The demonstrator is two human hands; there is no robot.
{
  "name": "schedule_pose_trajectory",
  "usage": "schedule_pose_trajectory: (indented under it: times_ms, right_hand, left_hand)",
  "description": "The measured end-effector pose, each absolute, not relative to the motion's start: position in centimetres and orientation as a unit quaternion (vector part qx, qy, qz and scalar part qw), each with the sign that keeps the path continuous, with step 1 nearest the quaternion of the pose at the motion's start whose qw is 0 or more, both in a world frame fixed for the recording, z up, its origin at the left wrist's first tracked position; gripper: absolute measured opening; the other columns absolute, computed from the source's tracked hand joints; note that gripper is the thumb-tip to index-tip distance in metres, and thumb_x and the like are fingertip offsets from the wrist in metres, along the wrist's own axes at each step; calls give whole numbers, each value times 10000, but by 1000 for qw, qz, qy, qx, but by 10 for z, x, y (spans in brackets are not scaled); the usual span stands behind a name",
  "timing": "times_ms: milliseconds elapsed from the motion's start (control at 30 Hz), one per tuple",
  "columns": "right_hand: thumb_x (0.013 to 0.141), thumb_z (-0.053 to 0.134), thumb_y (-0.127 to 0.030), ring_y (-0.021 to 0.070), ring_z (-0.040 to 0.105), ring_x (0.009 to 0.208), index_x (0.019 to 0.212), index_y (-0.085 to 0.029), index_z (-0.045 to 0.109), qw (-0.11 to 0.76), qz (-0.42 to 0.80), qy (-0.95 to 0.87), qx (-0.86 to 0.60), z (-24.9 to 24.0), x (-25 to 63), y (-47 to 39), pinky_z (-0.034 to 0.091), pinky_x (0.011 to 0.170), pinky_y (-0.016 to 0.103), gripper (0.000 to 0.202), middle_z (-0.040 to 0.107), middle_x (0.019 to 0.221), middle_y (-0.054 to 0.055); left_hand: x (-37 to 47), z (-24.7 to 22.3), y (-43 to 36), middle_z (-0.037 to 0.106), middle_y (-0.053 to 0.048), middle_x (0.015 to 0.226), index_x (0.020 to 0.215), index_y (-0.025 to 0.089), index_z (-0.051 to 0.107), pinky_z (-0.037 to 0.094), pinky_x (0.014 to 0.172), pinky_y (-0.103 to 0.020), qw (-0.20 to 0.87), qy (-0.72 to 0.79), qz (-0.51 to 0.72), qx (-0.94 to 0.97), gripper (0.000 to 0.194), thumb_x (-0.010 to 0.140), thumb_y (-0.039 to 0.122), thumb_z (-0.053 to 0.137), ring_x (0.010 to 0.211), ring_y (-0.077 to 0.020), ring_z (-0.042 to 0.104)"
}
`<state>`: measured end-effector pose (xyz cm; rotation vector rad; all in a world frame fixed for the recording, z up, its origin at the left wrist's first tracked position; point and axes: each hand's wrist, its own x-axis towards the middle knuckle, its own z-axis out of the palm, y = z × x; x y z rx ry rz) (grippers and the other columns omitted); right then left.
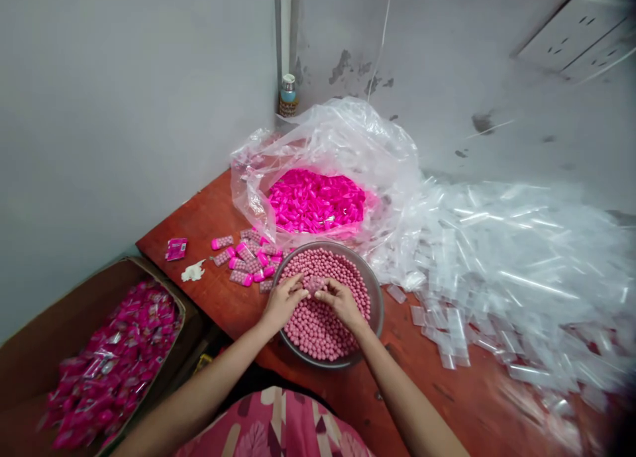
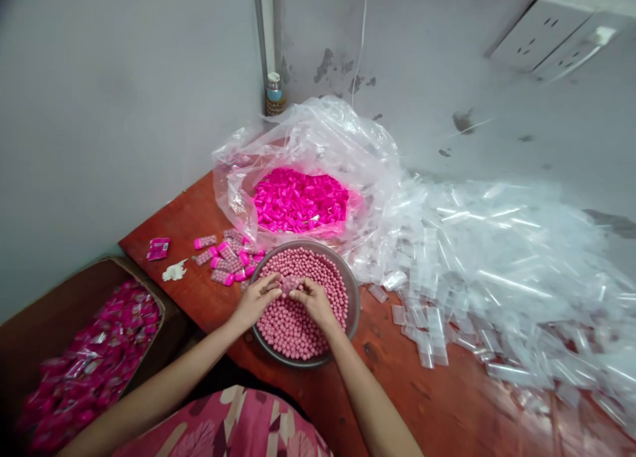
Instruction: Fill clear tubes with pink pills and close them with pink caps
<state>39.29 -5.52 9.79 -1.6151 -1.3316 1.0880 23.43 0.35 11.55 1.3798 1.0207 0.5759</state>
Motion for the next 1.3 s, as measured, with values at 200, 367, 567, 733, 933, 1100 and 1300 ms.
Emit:
schedule_pose_trajectory:
  times_ms: [200,367,567,733,933,1100,1300]
  right_hand:
    - [727,569,-294,144,588,777,980,-197,528,445,455,-468,-613,121,401,-64,473,715,288,274,602,917,27]
    - [749,562,-286,157,566,895,1134,-231,478,390,398,-571,-603,143,419,-65,458,789,315,398,555,1079,60]
    - [811,448,-304,167,588,855,1039,-197,556,346,268,-572,-694,136,440,-17,463,760,307,274,634,955,51]
    - [844,362,-236,174,581,844,1011,-167,585,208,151,-625,-737,109,448,82,440,744,284,287,640,935,70]
    - [835,358,-131,230,448,1025,1092,-189,544,109,107,-707,-691,85,447,185,362,798,323,322,520,1132,111]
    - [795,446,-117,229,450,964,882,-164,625,47,103,-770,-628,76,454,224,317,834,337,204,567,987,119]
    - [850,395,-217,224,456,987,1015,-147,561,87,58,-749,-654,96,454,207,346,835,341,245,545,1050,119]
  left_hand:
    - [254,119,0,657,-55,905,949,140,618,471,761,-314,685,399,240,560,267,742,279,523,836,-189,598]
    - [254,119,0,645,-63,942,1009,138,598,485,714,-307,752,385,210,492,346,719,323,562,795,-180,602]
    - [247,124,2,652,-62,893,976,137,618,484,694,-288,786,387,219,431,372,682,365,610,739,-153,596]
    - [229,125,10,651,-57,858,980,144,622,481,685,-280,790,390,231,413,376,684,375,614,716,-144,586]
    - [208,126,31,646,-49,863,1024,172,604,477,713,-287,786,399,247,402,348,723,344,587,790,-168,580]
    - [203,126,44,650,-59,931,1032,183,599,456,786,-297,784,389,254,412,327,737,321,573,870,-192,583]
    - [208,121,49,658,-49,936,996,200,616,465,777,-293,745,423,254,448,279,753,316,547,867,-196,593]
